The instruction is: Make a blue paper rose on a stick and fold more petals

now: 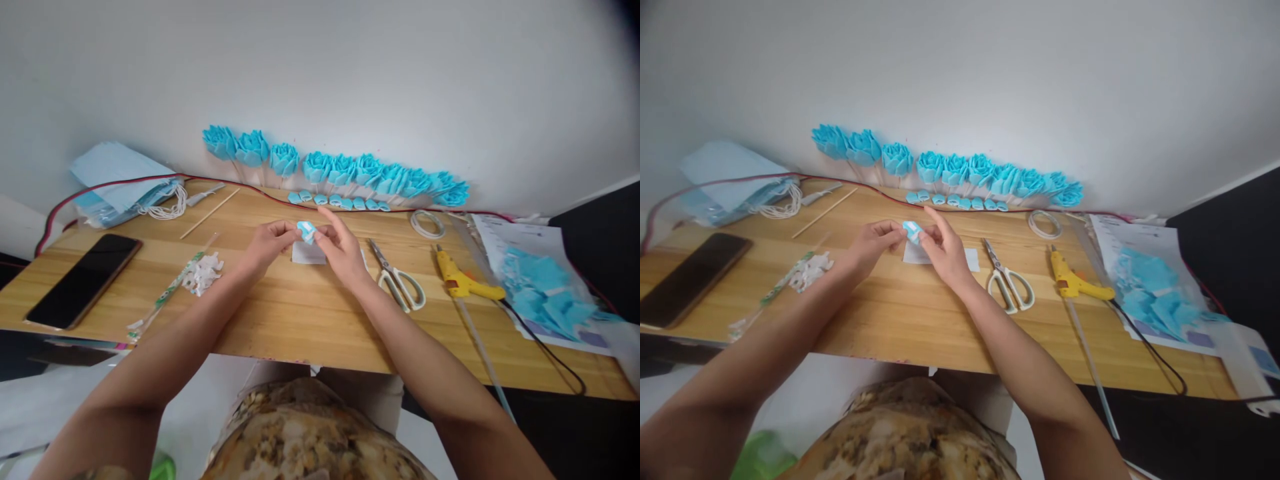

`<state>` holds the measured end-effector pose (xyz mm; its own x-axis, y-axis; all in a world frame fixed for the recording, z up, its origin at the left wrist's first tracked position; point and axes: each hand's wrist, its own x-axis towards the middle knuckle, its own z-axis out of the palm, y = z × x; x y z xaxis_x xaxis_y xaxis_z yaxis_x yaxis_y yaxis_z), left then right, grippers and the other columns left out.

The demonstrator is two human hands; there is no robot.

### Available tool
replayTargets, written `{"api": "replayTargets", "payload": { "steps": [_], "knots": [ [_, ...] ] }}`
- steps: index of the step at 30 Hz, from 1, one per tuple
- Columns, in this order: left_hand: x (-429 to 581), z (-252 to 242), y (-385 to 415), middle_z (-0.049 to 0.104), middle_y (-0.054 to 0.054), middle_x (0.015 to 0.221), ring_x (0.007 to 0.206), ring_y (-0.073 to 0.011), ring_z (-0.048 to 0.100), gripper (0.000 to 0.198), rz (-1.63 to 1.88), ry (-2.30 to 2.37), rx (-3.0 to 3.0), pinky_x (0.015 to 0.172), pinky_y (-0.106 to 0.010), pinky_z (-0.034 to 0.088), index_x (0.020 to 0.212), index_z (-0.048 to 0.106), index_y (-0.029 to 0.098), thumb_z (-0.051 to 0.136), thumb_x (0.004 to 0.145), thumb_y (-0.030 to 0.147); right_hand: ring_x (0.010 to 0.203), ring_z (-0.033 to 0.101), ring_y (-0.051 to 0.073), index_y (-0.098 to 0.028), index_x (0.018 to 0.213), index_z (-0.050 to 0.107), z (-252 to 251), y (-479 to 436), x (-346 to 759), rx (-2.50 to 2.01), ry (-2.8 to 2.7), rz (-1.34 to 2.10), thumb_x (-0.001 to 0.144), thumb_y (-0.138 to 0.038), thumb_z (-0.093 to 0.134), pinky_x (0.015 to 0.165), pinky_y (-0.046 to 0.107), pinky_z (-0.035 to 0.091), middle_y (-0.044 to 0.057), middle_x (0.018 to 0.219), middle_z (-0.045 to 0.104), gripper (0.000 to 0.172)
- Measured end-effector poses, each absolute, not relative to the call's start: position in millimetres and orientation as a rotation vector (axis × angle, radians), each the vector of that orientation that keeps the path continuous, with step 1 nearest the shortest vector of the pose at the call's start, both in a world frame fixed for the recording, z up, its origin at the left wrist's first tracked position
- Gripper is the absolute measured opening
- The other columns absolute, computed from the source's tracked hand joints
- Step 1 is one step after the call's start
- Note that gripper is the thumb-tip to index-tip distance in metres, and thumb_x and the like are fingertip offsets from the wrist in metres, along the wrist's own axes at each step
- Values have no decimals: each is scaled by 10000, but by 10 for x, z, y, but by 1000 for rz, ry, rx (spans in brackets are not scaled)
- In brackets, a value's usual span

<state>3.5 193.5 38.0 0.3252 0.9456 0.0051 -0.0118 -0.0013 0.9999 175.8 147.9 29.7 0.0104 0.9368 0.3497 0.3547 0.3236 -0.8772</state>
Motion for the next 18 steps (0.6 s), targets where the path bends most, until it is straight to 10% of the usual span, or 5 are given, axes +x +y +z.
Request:
{"api": "replayTargets", "payload": {
  "steps": [9,18],
  "knots": [
    [36,386,1920,517,31,538,518,-79,423,302,998,940,1308,541,-237,336,608,594,166,735,680,423,1128,581,298,-213,1011,643,391,1399,1704,-1312,-1965,-307,868,-255,681,950,457,476,119,1161,673,154],
    [49,382,1922,567,-1,640,558,-95,468,407,1036,909,1307,549,-247,373,687,628,158,710,753,552,1090,613,253,-233,858,621,313,1475,1735,-1300,-1662,180,844,-203,624,938,422,501,83,1092,677,33]
  ]
}}
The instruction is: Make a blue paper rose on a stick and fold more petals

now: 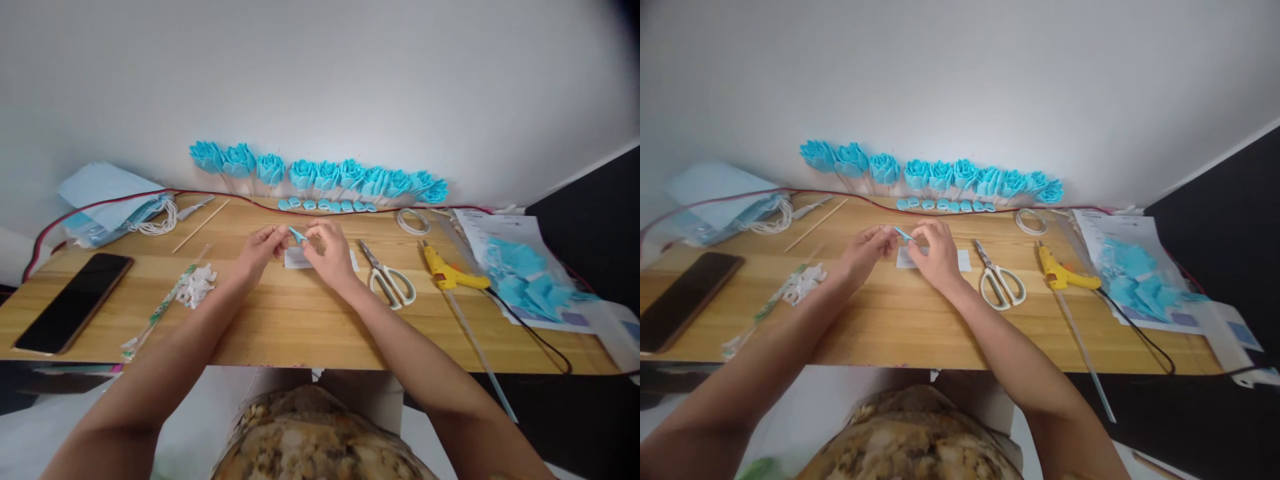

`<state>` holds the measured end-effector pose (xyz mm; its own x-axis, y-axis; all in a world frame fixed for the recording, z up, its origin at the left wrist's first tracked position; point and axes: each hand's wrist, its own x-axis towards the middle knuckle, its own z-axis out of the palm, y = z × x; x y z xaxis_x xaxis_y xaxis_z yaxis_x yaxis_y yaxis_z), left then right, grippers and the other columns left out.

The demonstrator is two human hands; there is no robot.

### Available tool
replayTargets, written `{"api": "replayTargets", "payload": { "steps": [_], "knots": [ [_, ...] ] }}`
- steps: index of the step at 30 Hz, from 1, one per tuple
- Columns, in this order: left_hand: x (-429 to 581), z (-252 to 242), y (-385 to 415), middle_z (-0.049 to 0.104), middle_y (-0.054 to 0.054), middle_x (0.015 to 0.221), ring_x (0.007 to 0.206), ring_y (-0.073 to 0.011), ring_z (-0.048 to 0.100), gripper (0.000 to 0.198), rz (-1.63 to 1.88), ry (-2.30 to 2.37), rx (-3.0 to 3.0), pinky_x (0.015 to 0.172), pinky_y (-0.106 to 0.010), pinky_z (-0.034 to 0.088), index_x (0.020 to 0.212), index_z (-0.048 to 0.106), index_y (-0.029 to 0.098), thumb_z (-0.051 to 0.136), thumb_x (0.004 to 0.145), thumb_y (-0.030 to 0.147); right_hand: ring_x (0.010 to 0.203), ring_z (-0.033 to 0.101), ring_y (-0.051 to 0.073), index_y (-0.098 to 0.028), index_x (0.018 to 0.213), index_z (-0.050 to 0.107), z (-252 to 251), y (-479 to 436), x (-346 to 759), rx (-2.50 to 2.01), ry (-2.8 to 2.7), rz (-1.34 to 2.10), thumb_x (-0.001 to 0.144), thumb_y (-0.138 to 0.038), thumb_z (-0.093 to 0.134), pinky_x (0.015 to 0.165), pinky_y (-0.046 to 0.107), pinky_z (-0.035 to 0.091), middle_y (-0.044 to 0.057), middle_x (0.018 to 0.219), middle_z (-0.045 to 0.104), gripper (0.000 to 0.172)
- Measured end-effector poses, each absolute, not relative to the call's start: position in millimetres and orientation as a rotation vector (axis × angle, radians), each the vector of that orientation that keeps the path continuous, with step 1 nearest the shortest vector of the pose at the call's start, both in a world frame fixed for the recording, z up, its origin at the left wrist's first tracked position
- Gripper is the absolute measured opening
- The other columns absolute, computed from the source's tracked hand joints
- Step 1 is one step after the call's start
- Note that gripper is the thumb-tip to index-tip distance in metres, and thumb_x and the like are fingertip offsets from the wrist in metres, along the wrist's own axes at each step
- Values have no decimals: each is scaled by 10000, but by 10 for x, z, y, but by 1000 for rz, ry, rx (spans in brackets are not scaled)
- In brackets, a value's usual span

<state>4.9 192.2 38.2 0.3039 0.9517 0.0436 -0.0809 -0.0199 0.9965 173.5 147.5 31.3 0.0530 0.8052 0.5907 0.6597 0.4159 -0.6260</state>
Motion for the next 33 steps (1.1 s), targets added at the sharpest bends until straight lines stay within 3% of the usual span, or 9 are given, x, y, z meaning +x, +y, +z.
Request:
{"api": "replayTargets", "payload": {
  "steps": [5,9,15,21,24,28,33],
  "knots": [
    [56,356,1941,586,18,667,573,-98,483,342,989,924,1262,570,-241,388,863,676,166,767,692,448,1011,651,207,-230,867,627,271,1506,1757,-1201,-1421,718,841,-343,642,776,318,534,54,1079,684,116],
    [42,327,1936,557,16,612,568,-98,469,294,937,889,1314,585,-248,387,680,617,169,751,697,430,972,670,203,-221,850,624,236,1523,1725,-1218,-1377,826,827,-380,640,757,311,531,52,1068,715,162],
    [-148,434,2145,515,26,571,546,-95,429,308,958,1038,1381,563,-241,349,631,589,175,722,679,448,1159,642,236,-227,1208,645,673,1370,1898,-1274,-1478,599,877,-339,597,869,362,560,95,1267,694,352],
    [-172,630,2558,470,33,464,471,-109,378,251,603,1411,1865,488,-250,258,556,597,196,662,718,377,1086,689,234,-295,1185,695,1175,560,2359,-1338,-1388,357,930,-333,593,914,396,582,61,1228,715,277],
    [-88,584,2687,470,14,437,450,-127,402,331,444,1466,1986,484,-265,246,456,520,202,678,714,335,962,721,229,-288,1136,717,993,187,2583,-1450,-1232,405,927,-391,617,883,409,597,74,1185,724,254],
    [-57,507,2782,458,-13,462,502,-162,432,410,438,1553,2192,539,-288,253,438,466,202,655,771,349,1017,709,245,-285,1012,761,541,-104,2867,-1537,-1097,384,905,-418,656,918,408,576,73,1135,738,200],
    [-3,503,2918,675,-93,755,749,-235,580,263,535,1512,2453,657,-302,363,747,681,178,501,891,306,801,707,184,-287,976,778,140,-241,3050,-1606,-1009,404,877,-417,687,823,349,588,43,988,760,187]
  ]
}}
